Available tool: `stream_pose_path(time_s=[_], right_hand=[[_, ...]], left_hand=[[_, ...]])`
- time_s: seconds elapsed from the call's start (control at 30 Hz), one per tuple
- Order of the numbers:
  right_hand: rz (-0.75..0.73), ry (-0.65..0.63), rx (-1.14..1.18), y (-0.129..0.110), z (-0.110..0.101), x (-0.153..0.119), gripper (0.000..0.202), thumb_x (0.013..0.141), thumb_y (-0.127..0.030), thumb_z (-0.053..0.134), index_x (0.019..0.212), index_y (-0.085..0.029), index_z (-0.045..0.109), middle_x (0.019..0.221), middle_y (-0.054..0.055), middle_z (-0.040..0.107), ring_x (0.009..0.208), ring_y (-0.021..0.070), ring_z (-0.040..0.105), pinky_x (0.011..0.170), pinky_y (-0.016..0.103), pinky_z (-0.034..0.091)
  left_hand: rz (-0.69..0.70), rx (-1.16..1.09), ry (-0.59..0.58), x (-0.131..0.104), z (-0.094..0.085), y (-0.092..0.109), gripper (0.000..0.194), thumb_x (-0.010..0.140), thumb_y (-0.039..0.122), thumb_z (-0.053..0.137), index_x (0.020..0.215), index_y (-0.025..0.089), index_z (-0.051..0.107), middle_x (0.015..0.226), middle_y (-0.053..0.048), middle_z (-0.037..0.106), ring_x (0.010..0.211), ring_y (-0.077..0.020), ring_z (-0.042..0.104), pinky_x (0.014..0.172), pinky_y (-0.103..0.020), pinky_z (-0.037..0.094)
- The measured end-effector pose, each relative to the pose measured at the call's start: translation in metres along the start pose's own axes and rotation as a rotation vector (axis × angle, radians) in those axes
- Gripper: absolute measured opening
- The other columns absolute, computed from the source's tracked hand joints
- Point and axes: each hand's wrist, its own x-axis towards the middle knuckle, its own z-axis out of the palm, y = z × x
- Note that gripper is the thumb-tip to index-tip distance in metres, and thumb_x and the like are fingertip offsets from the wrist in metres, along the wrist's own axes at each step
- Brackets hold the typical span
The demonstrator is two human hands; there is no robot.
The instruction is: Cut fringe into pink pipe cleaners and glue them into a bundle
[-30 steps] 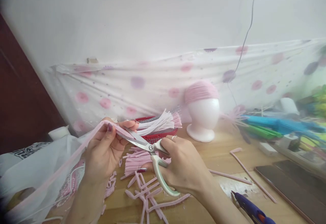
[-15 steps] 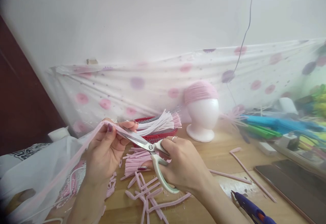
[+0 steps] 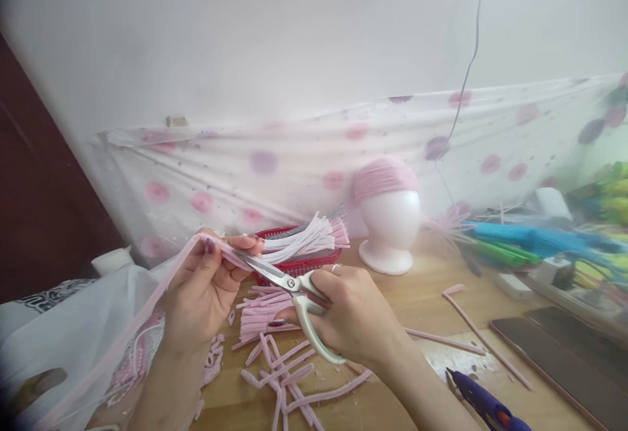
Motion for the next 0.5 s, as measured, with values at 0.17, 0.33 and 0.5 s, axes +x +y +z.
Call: stream_pose_path(time_s=[0.17, 0.33, 0.5], right_hand=[[0.041, -0.067, -0.014, -0.0017, -0.0068, 0.0014, 0.044, 0.076, -0.044, 0.070, 0.063, -0.022, 0.034, 0.057, -0.004, 0.045, 0.050, 0.0093, 0.035, 0.048, 0.021, 0.025], [0.021, -0.030, -0.060, -0.0060, -0.0103, 0.0032, 0.041, 0.074, -0.040, 0.070, 0.064, -0.022, 0.035, 0.057, -0.004, 0.048, 0.051, 0.0100, 0.036, 0.048, 0.021, 0.026], [-0.021, 0.006, -0.074, -0.0053, -0.0086, 0.0048, 0.041, 0.077, -0.040, 0.068, 0.063, -0.022, 0.035, 0.055, -0.004, 0.047, 0.049, 0.0094, 0.035, 0.048, 0.022, 0.026]], left_hand=[[-0.002, 0.028, -0.010, -0.0012, 0.0003, 0.0010, 0.013, 0.090, 0.027, 0.064, 0.079, 0.020, 0.061, 0.094, -0.005, 0.079, 0.092, -0.0184, 0.074, 0.076, -0.026, 0.061], [-0.048, 0.074, -0.022, -0.0038, 0.0019, 0.0012, 0.018, 0.089, 0.031, 0.065, 0.077, 0.019, 0.059, 0.095, -0.007, 0.078, 0.096, -0.0154, 0.073, 0.083, -0.022, 0.057], [-0.036, 0.091, -0.007, -0.0031, 0.0053, -0.0001, 0.019, 0.088, 0.031, 0.067, 0.077, 0.018, 0.060, 0.093, -0.006, 0.078, 0.095, -0.0174, 0.073, 0.077, -0.024, 0.059]])
